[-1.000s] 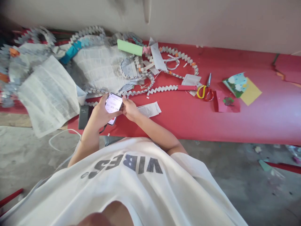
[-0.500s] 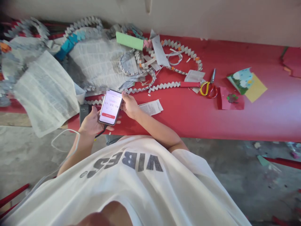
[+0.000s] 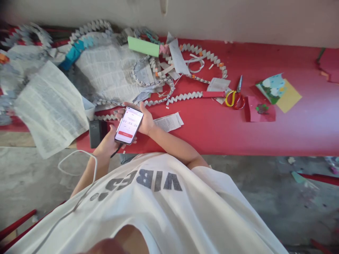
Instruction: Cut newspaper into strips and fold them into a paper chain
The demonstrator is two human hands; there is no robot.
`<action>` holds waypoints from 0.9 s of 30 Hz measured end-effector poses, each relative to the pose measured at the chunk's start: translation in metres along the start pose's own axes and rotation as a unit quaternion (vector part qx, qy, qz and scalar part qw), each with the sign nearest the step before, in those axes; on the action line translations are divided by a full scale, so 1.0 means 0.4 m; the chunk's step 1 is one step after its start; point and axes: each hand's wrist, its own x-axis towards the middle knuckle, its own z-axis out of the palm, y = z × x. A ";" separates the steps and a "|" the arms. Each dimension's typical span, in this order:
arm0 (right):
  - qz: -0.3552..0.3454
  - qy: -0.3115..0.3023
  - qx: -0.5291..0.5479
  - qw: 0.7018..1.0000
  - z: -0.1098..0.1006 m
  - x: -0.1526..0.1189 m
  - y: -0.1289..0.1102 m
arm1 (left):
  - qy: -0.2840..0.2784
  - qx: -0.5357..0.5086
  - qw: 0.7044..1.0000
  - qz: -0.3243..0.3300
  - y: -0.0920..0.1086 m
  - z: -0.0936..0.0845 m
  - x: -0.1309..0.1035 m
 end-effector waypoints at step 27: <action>0.007 0.098 -0.197 0.975 0.020 -0.238 -0.038 | -0.076 -0.122 0.989 0.026 -0.084 0.159 -0.066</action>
